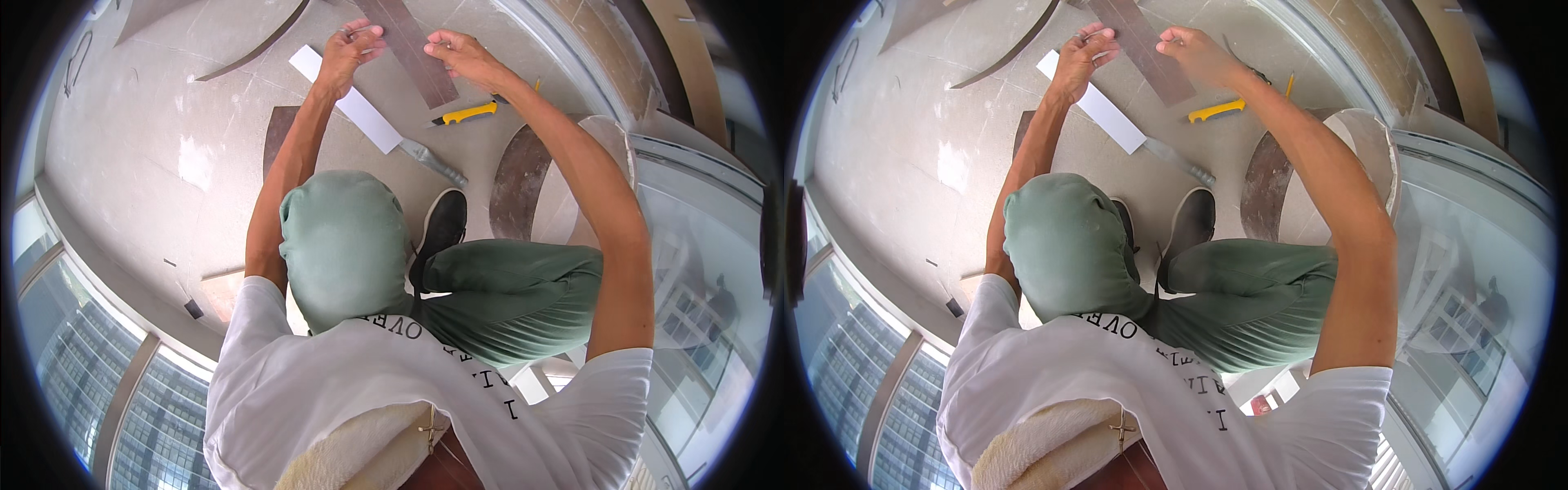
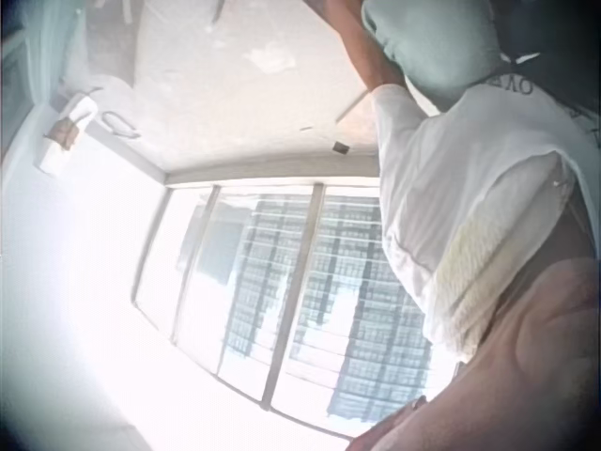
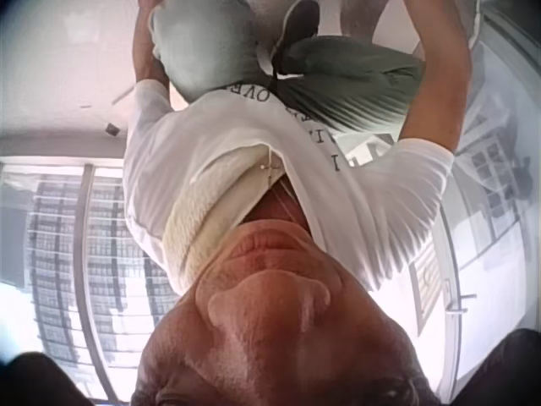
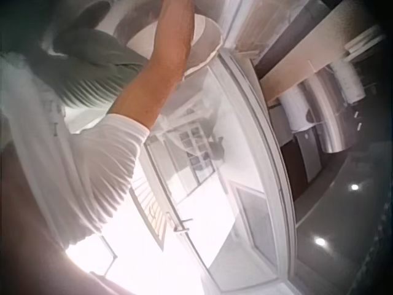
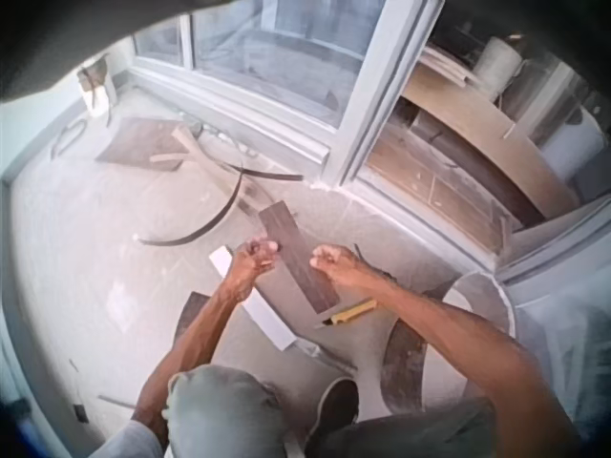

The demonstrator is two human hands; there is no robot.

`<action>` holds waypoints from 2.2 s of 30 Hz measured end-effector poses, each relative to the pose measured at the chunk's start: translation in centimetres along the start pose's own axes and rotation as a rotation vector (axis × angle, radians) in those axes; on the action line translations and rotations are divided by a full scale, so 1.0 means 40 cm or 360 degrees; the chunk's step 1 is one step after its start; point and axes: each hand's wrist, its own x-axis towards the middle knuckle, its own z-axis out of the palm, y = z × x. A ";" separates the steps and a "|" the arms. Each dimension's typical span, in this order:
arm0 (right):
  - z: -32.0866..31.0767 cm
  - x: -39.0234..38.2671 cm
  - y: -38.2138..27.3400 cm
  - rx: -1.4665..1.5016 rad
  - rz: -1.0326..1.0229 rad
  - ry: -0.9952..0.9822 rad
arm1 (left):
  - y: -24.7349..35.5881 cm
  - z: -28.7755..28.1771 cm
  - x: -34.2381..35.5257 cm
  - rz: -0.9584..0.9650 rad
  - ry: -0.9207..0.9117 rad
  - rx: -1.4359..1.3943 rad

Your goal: The person kneels on the floor and uses a tape measure and pencil to mark measurements on curved brown strips. They then use a utility knife to cut the strips along the marked lines. The person also handles a white rectangular piece, placing it on the floor and using a putty knife to smooth it.

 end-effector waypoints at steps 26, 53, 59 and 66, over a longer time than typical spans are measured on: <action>0.175 -0.227 0.118 0.1104 0.0160 -0.0322 | -0.076 0.036 -0.129 -0.0515 -0.0744 -0.0238; 0.069 -0.132 0.356 0.0874 0.0177 0.0579 | -0.067 -0.002 -0.187 -0.0296 -0.0391 0.0441; 0.148 -0.129 0.080 0.0893 -0.0149 0.0391 | -0.060 0.034 -0.208 -0.0245 -0.0622 0.0445; 0.120 -0.160 0.088 0.0884 -0.0031 0.0237 | 0.010 0.029 -0.202 -0.0042 -0.0471 0.0287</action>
